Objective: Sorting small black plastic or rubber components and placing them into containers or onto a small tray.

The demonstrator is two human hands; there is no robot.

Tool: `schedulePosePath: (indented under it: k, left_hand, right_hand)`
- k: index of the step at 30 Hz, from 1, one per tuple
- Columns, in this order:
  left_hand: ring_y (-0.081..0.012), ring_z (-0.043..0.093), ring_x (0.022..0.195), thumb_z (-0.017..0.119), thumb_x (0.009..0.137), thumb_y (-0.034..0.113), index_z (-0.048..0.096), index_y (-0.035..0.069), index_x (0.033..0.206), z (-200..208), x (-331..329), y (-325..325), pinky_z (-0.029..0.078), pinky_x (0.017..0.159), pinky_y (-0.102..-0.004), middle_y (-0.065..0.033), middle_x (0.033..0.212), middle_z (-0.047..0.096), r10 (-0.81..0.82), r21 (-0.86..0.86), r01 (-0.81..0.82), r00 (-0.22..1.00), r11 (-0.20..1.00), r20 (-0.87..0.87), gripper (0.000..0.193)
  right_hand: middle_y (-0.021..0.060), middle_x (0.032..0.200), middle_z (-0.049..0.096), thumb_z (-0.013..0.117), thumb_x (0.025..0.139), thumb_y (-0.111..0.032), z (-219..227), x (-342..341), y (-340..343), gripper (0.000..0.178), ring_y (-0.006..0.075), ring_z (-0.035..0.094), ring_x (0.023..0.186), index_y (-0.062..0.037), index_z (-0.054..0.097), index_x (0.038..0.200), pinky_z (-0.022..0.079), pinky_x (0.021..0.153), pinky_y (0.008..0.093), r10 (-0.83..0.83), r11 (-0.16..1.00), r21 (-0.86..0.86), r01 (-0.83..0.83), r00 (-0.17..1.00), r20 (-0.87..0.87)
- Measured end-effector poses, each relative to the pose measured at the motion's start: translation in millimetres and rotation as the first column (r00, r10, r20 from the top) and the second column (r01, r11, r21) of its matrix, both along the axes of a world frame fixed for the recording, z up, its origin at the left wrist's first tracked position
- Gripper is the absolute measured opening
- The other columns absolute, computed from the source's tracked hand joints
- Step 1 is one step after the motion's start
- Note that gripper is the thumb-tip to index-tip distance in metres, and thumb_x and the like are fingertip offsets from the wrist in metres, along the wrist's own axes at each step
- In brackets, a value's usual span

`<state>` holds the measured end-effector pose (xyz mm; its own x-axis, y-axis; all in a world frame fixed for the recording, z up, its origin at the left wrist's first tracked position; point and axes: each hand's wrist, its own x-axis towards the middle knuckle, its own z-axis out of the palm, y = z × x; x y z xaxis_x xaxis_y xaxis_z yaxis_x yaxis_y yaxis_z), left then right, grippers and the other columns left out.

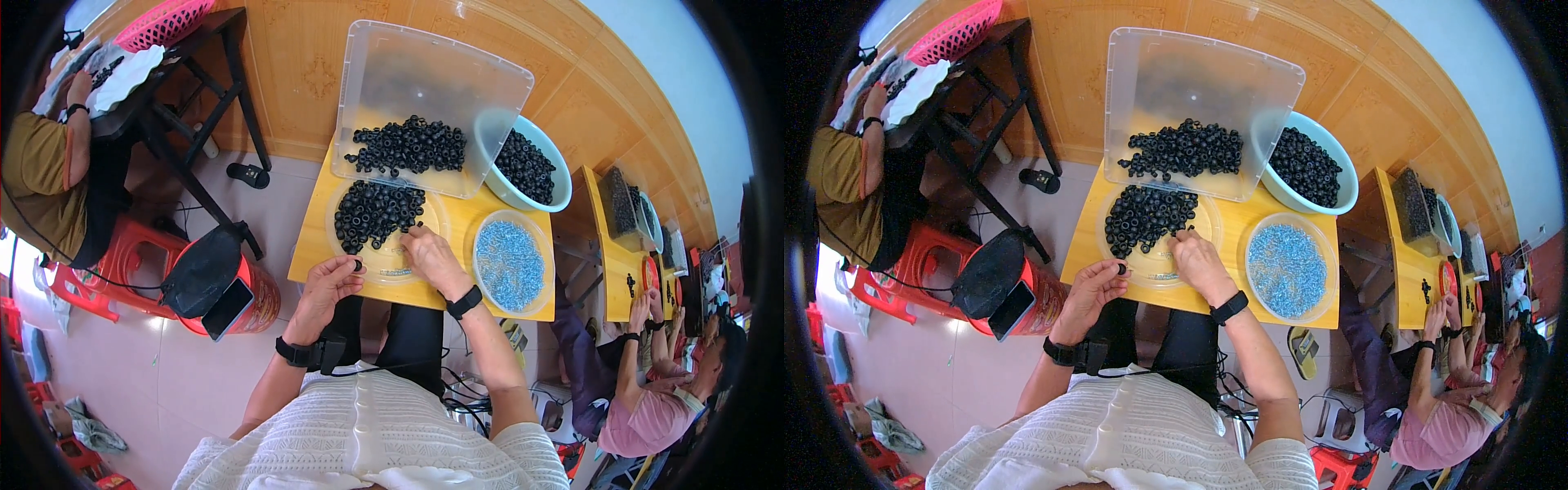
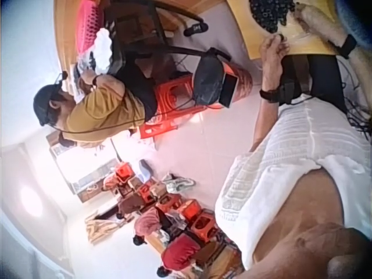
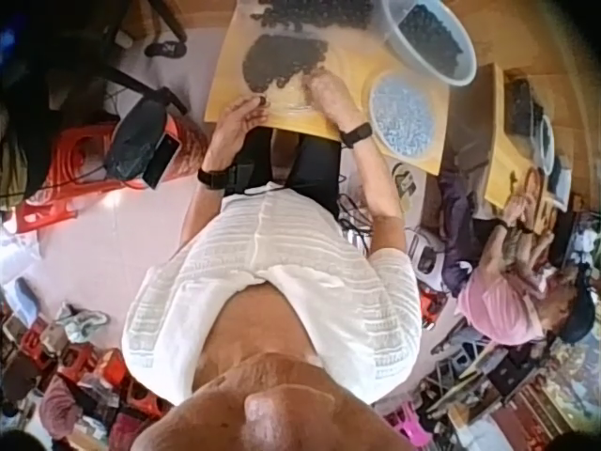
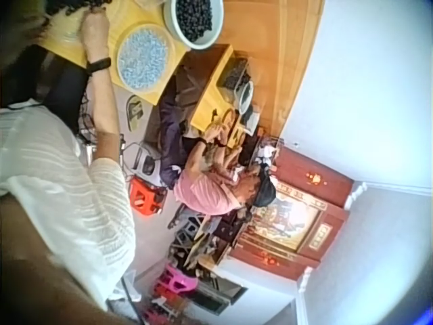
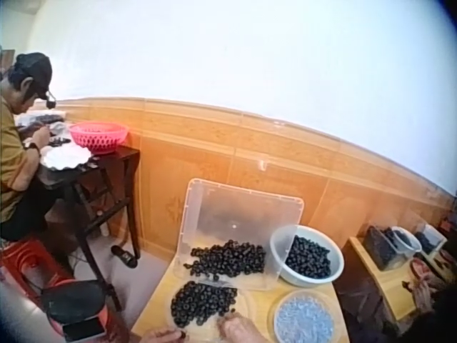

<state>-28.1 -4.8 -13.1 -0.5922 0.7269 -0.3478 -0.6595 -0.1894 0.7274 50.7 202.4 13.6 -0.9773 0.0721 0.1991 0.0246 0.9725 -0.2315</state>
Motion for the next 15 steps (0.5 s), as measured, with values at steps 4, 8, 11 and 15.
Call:
schedulePosePath:
  k: [4,8,11,15]
  left_hand:
    - [-0.0085,0.061,0.07,0.057,0.086,0.018,0.059,0.004,0.101,0,0,0,0.05,0.066,-0.0201,-0.0055,0.086,0.064,-0.007,-0.007,0.007,1.0,1.0,-0.004,0.02]
    - [-0.0085,0.061,0.07,0.057,0.086,0.018,0.059,0.004,0.101,2,0,1,0.049,0.067,-0.0201,-0.0056,0.086,0.064,-0.008,-0.015,0.008,1.0,1.0,-0.01,0.021]
    - [-0.0085,0.061,0.07,0.057,0.086,0.018,0.059,0.004,0.101,5,2,1,0.049,0.067,-0.0202,-0.0056,0.085,0.064,-0.007,-0.013,0.007,1.0,1.0,-0.001,0.021]
    - [-0.0087,0.061,0.07,0.057,0.086,0.018,0.059,0.003,0.101,4,1,-1,0.049,0.067,-0.02,-0.0057,0.086,0.064,0.001,-0.012,-0.001,1.0,1.0,-0.006,0.021]
  right_hand:
    - [0.0122,0.081,0.057,0.052,0.07,-0.005,0,-4,-9,0.01,0.0264,0.056,0.08,-0.001,0.058,0.077,0.048,0.069,0.0346,0.019,0.982,0.189,-0.024,0.999,0.025]
    - [0.0116,0.078,0.058,0.053,0.069,-0.006,-5,-10,-12,0.01,0.0247,0.056,0.076,-0.0016,0.059,0.075,0.048,0.068,0.0326,0.029,0.971,0.236,-0.031,0.999,0.014]
    - [0.011,0.076,0.058,0.054,0.068,-0.007,-6,-15,-15,0.01,0.024,0.056,0.076,-0.0023,0.061,0.073,0.048,0.067,0.0315,0.032,0.948,0.316,-0.046,0.998,0.051]
    - [0.0115,0.076,0.059,0.054,0.068,-0.008,-5,-17,-18,0.01,0.024,0.057,0.077,-0.0023,0.062,0.071,0.048,0.067,0.0306,0.015,0.95,0.311,-0.033,0.998,0.058]
